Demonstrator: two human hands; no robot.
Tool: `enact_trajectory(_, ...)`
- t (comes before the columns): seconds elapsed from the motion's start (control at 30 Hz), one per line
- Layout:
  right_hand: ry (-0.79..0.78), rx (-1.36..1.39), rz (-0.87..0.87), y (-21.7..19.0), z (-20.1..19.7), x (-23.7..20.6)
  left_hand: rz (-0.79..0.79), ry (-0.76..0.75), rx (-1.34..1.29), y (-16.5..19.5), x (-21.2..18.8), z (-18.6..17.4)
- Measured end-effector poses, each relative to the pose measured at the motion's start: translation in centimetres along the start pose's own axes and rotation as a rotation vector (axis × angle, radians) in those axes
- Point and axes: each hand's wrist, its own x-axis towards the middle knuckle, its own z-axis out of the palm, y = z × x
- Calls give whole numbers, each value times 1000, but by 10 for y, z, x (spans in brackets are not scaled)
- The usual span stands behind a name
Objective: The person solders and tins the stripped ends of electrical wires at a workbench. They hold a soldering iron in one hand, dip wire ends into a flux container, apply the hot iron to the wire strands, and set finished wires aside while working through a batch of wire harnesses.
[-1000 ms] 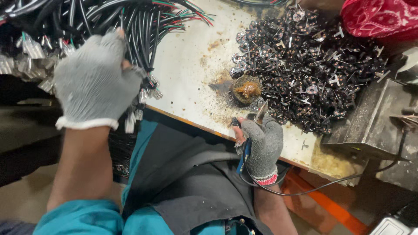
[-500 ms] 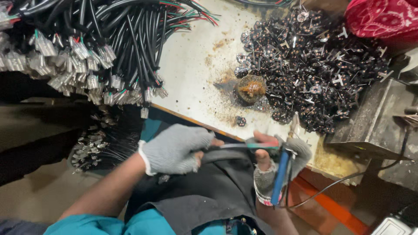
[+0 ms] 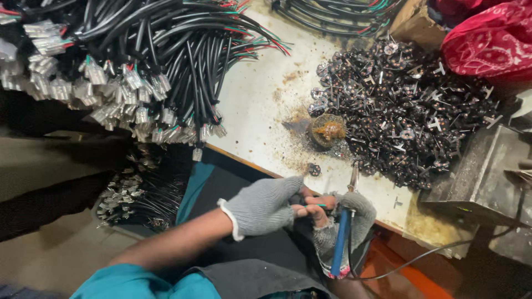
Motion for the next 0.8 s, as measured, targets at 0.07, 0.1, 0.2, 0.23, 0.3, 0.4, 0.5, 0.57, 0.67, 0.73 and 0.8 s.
enact_trajectory(0.07, -7, 37, 73, -6, -3, 0, 106, 87, -44, -8, 4, 18)
enact_trajectory(0.1, 23, 40, 103, -9, -3, 0, 158, 127, -64, -13, 6, 23)
enact_trajectory(0.2, 117, 55, 55, -16, -2, 1, 222, 197, -49, -22, 8, 31)
enact_trajectory(0.23, 154, 65, -61, -16, -1, 3, 206, 217, -49, -23, 9, 30)
enact_trajectory(0.3, 182, 34, -187, -18, -1, 5, 158, 238, -60, -23, 7, 28)
enact_trajectory(0.4, 117, -85, -155, -20, -6, 7, 45, 195, -120, -20, 8, 24)
enact_trajectory(0.5, 3, -202, -4, -23, -13, 6, 16, 186, -155, -16, 11, 23)
enact_trajectory(0.57, 2, -233, -27, -24, -13, 5, 60, 177, -135, -16, 11, 23)
enact_trajectory(0.67, 67, 19, -44, -25, -10, 4, 114, 168, -98, -17, 11, 24)
enact_trajectory(0.73, 93, 72, -8, -26, -9, 5, 110, 156, -87, -18, 10, 24)
enact_trajectory(0.8, 93, 35, 24, -27, -10, 5, 84, 144, -87, -18, 10, 24)
